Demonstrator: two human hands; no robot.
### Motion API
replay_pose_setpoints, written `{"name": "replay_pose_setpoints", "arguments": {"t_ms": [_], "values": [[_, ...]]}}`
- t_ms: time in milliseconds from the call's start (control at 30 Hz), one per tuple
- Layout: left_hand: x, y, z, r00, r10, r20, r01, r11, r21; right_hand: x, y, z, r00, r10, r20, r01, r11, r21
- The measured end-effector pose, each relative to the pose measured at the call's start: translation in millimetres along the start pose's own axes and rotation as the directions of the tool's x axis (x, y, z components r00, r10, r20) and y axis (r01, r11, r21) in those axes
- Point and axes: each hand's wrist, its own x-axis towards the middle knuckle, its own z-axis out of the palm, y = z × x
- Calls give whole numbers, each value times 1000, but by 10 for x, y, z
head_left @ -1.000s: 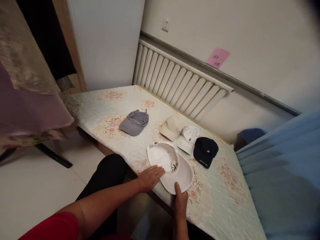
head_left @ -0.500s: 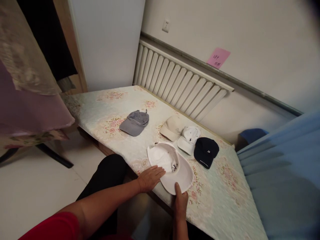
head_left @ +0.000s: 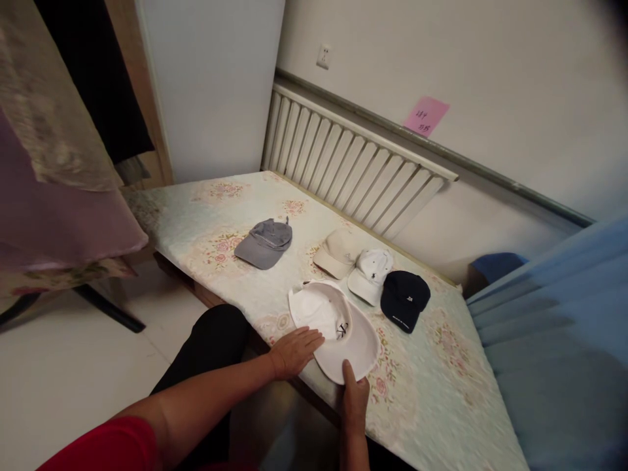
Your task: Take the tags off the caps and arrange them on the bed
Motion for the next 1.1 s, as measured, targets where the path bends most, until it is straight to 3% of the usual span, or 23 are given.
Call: {"name": "replay_pose_setpoints", "arguments": {"t_ms": [1100], "values": [[1,25,-48,1000,-14,4,13,1000,14,-4,3,6,1000,-11,-7,11,1000,0]]}}
